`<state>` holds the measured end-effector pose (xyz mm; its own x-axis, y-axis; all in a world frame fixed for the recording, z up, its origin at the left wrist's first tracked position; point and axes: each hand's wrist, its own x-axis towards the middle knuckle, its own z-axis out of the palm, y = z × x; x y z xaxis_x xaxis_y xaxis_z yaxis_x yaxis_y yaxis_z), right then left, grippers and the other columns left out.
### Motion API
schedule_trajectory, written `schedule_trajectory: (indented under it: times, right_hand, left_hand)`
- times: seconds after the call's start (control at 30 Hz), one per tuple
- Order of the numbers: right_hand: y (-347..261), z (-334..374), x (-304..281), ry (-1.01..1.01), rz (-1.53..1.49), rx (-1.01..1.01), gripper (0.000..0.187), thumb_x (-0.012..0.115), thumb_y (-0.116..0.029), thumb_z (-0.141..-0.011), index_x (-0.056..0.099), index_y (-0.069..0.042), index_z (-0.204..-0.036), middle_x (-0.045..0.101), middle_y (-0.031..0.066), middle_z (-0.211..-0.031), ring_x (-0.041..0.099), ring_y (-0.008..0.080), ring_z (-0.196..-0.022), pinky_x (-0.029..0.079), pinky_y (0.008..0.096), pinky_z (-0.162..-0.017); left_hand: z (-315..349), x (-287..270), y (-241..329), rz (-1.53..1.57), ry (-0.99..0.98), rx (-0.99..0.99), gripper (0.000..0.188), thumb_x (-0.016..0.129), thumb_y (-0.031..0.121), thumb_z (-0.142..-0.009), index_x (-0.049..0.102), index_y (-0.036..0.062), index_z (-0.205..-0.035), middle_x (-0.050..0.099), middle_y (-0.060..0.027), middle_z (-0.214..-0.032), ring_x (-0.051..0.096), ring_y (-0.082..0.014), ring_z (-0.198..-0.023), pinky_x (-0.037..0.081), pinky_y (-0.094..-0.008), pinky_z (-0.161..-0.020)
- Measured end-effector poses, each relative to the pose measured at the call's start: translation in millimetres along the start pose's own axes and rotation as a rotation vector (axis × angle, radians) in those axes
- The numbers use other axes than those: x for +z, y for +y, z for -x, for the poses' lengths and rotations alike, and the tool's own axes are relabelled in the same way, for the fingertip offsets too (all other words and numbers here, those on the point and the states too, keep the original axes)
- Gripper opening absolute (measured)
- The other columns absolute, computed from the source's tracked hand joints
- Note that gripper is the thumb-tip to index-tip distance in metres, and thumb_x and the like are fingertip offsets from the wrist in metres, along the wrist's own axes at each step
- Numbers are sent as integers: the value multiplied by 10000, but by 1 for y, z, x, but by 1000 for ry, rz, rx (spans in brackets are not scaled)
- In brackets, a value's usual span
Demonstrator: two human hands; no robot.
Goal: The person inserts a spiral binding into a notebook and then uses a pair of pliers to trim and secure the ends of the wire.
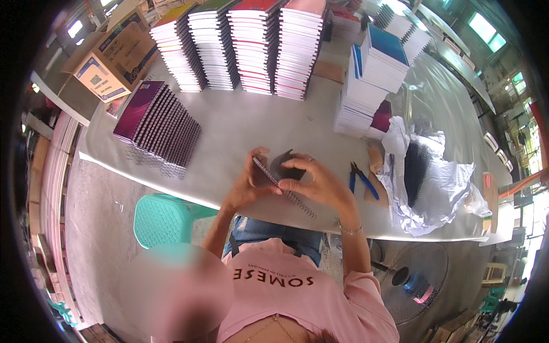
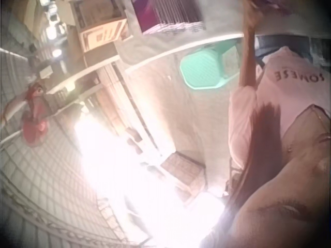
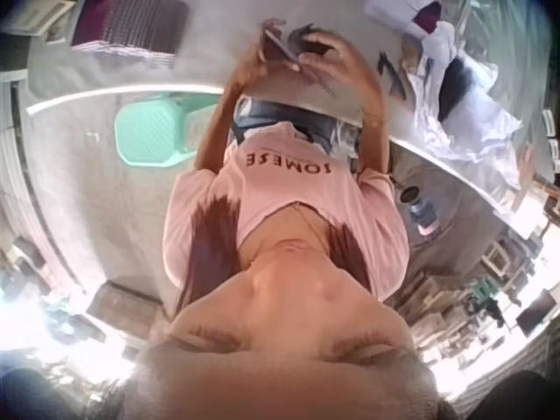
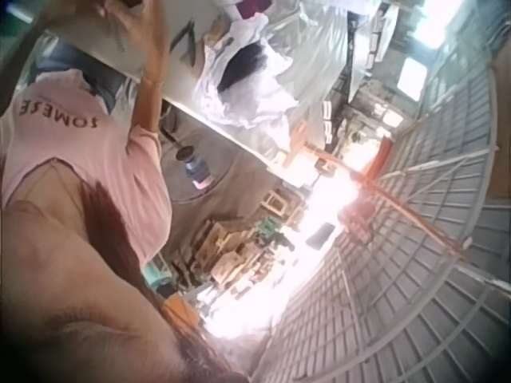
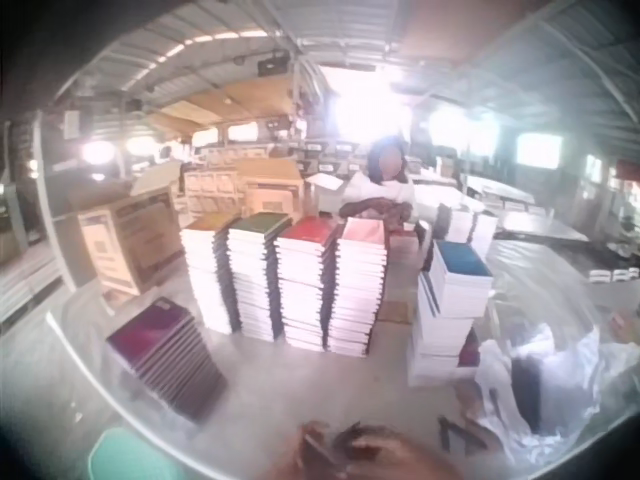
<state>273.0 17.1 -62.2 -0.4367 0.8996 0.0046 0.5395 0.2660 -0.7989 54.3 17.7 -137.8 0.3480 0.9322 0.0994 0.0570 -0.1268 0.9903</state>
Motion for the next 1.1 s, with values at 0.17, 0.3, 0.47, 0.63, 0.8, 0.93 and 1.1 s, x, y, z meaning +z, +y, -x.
schedule_trajectory:
  times: [0.17,0.3,0.47,0.63,0.8,0.93,1.1]
  right_hand:
    - [1,4,7,8,-181,55,503,761,-335,-829,645,29,-1157,585,209,-1285,541,311,-1221,386,386,-1045]
    - [17,13,16,116,-5,-15,549,739,-405,-830,652,30,-1153,607,208,-1240,568,332,-1173,404,384,-1018]
    - [11,13,16,5,-357,121,433,734,-256,-871,638,39,-1173,591,172,-1289,537,241,-1224,376,339,-1057]
    - [13,14,18,111,-153,-17,487,732,-357,-854,654,22,-1151,603,217,-1239,566,356,-1166,400,395,-1031]
    - [40,8,20,396,132,-13,424,721,-345,-856,660,-51,-1156,606,223,-1209,520,406,-1193,369,447,-1040]
    - [83,36,0,677,338,146,488,711,-364,-853,591,-128,-1262,559,220,-1276,451,397,-1259,320,491,-1060]
    - [92,102,23,667,731,570,599,672,-386,-874,465,-166,-1392,459,212,-1390,382,388,-1308,287,577,-1047]
  left_hand:
    - [1,1,-5,68,-9,-17,990,935,258,-610,342,122,-1392,445,-94,-1296,446,-281,-1238,347,-397,-1069]
    - [2,3,-1,12,-28,-11,962,920,247,-635,341,123,-1394,430,-71,-1330,443,-295,-1246,349,-407,-1075]
    - [0,2,-6,49,-22,-4,921,904,233,-659,355,128,-1392,419,-67,-1346,434,-280,-1248,355,-402,-1072]
    - [0,4,-5,20,-26,16,843,877,206,-701,375,129,-1374,418,-58,-1328,433,-254,-1232,350,-374,-1067]
    - [-4,12,-8,-35,80,66,652,826,195,-771,415,78,-1263,458,-65,-1164,462,-207,-1080,376,-319,-975]
    - [1,37,-23,143,256,44,424,703,179,-900,423,46,-1190,466,-68,-1069,455,-179,-960,392,-288,-891]
    - [7,47,-3,136,306,69,303,590,172,-977,443,39,-1207,480,-64,-1086,449,-134,-940,389,-270,-874]
